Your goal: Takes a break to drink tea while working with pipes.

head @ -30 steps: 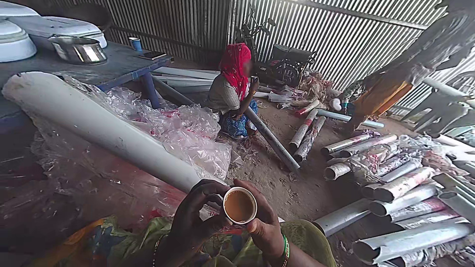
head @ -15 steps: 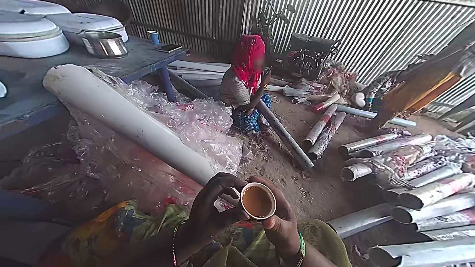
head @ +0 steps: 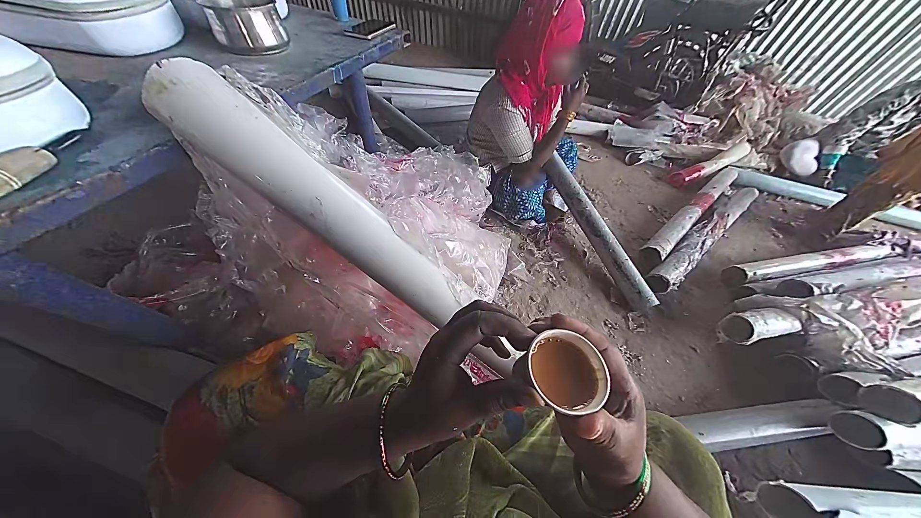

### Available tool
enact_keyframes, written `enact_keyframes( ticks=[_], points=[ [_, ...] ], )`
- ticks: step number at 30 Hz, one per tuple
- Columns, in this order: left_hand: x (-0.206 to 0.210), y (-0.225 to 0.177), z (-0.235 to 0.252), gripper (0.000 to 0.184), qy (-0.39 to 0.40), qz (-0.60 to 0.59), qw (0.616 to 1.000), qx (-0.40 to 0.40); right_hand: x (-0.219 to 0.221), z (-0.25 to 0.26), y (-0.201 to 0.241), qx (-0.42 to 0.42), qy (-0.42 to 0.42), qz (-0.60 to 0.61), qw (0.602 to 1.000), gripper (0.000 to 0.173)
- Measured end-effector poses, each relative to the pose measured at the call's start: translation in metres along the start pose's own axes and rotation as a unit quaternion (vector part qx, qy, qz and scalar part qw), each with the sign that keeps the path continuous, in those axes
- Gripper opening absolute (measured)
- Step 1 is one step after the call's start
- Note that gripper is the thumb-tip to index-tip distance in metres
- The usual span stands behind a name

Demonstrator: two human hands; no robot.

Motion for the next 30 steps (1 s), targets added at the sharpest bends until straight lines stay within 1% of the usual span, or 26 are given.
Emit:
enact_keyframes(
  ticks=[4,9,13,19,24,30],
  points=[
    [-0.0006,0.0017,-0.0011,0.032,-0.001,0.001,1.0,0.003,0.0008,0.0005,0.0004,-0.001,-0.004,-0.015,1.0,0.053],
    [0.0013,0.0028,-0.0016,0.029,-0.005,0.003,1.0,0.004,-0.0035,-0.0001,0.0031,-0.019,-0.02,-0.049,0.998,0.057],
    [0.0012,0.0023,-0.0006,0.029,0.002,-0.006,1.0,0.006,-0.0029,-0.0003,0.0011,-0.014,-0.018,-0.026,0.999,0.062],
    [0.0019,0.0027,-0.0016,0.03,0.001,-0.003,1.0,0.001,-0.0017,-0.0004,0.0027,-0.009,-0.014,-0.006,1.0,0.062],
    [0.003,0.0033,-0.0008,0.032,-0.005,0.002,1.0,0.0,-0.0029,-0.0006,0.0041,-0.013,-0.018,-0.018,1.0,0.065],
    [0.0044,0.0051,0.0004,0.031,0.021,-0.017,1.0,0.006,-0.0043,0.0003,0.0041,-0.01,-0.026,-0.014,1.0,0.066]
  ],
)
Point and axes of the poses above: each hand's wrist, its own z-axis towards the middle knuckle, its own x-axis out of the palm, y = z × x, the point moved 7 cm from there along z, towards the middle knuckle, and after that the axes turned 8 degrees about -y, right-handed, at the moved point
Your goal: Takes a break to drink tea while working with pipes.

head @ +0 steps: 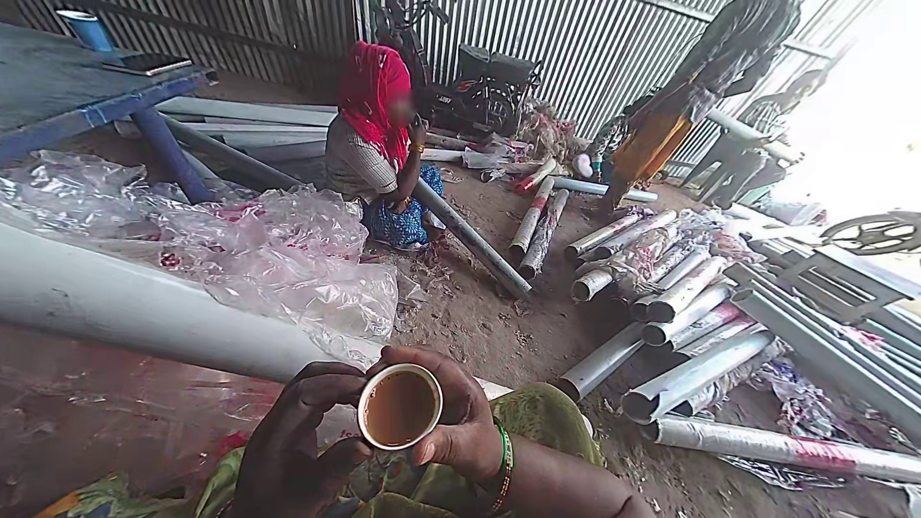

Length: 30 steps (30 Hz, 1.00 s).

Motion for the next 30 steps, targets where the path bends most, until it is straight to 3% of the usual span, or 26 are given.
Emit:
enact_keyframes(
  ticks=[15,21,26,30],
  points=[
    [-0.006,-0.002,0.005,0.031,-0.015,0.036,0.999,0.018,-0.003,0.003,0.007,-0.007,0.002,0.032,0.999,0.061],
    [-0.03,0.026,0.019,0.025,-0.075,0.125,0.989,0.0,-0.005,0.005,0.01,-0.012,-0.001,0.035,0.999,0.06],
    [-0.054,0.058,0.031,0.045,-0.077,0.351,0.93,0.082,-0.006,0.007,0.01,-0.009,-0.007,0.04,0.999,0.061],
    [-0.078,0.082,0.039,0.049,-0.082,0.459,0.881,0.079,-0.007,0.007,0.009,-0.001,-0.009,0.047,0.999,0.063]
  ],
)
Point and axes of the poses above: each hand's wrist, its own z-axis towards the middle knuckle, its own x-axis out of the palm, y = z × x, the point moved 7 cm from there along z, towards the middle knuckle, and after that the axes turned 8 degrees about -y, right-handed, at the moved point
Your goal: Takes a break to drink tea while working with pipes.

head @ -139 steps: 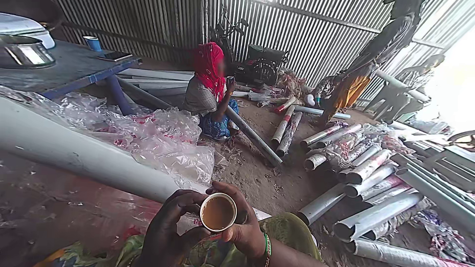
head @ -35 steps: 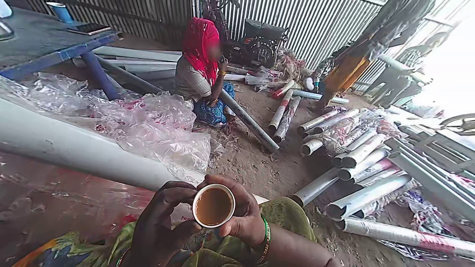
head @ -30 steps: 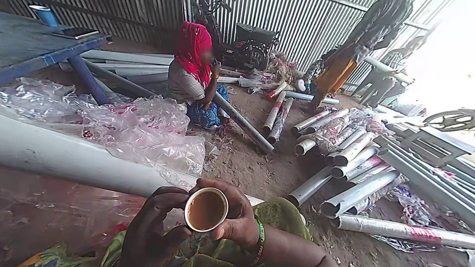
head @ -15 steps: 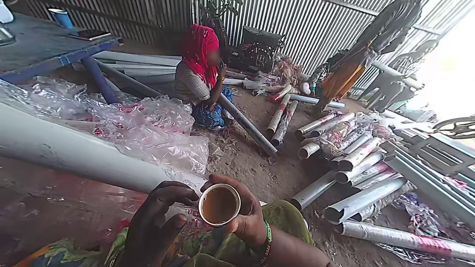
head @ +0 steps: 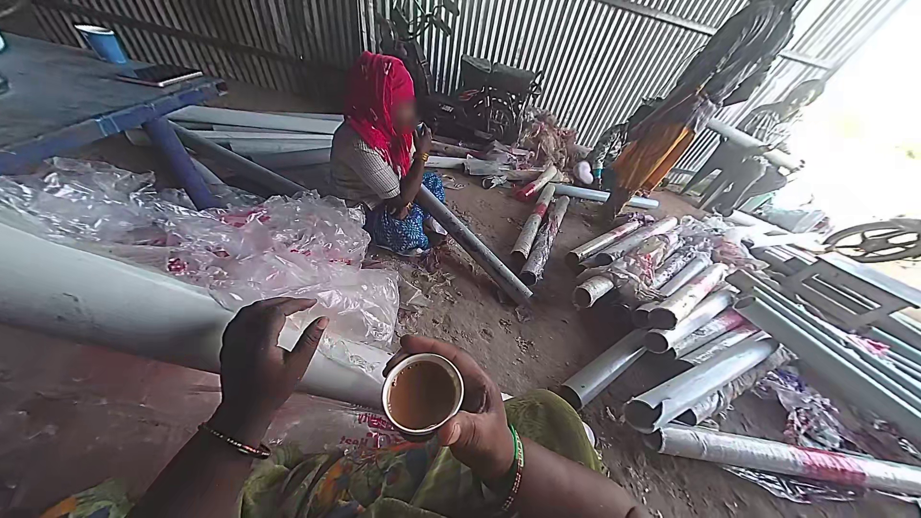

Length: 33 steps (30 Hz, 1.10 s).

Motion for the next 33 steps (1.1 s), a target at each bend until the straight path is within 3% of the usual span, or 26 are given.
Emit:
enact_keyframes(
  ticks=[4,9,16,22,33],
  points=[
    [0.007,0.027,-0.002,0.052,-0.001,0.077,0.997,0.008,0.0,0.001,0.0,-0.001,0.0,0.006,1.0,0.063],
    [0.013,0.023,-0.005,0.05,0.003,0.137,0.99,0.038,0.001,0.001,0.0,0.001,0.002,0.006,1.0,0.061],
    [0.018,0.025,-0.007,0.047,0.011,0.159,0.987,0.029,0.001,0.0,0.001,0.004,0.0,0.004,1.0,0.061],
    [0.016,0.025,-0.01,0.034,0.025,0.163,0.986,0.018,0.004,-0.004,0.005,0.002,0.001,-0.038,0.999,0.056],
    [0.015,0.02,-0.011,0.028,-0.006,0.185,0.982,0.047,0.025,-0.007,0.029,-0.002,0.041,-0.054,0.998,0.06]
  ],
)
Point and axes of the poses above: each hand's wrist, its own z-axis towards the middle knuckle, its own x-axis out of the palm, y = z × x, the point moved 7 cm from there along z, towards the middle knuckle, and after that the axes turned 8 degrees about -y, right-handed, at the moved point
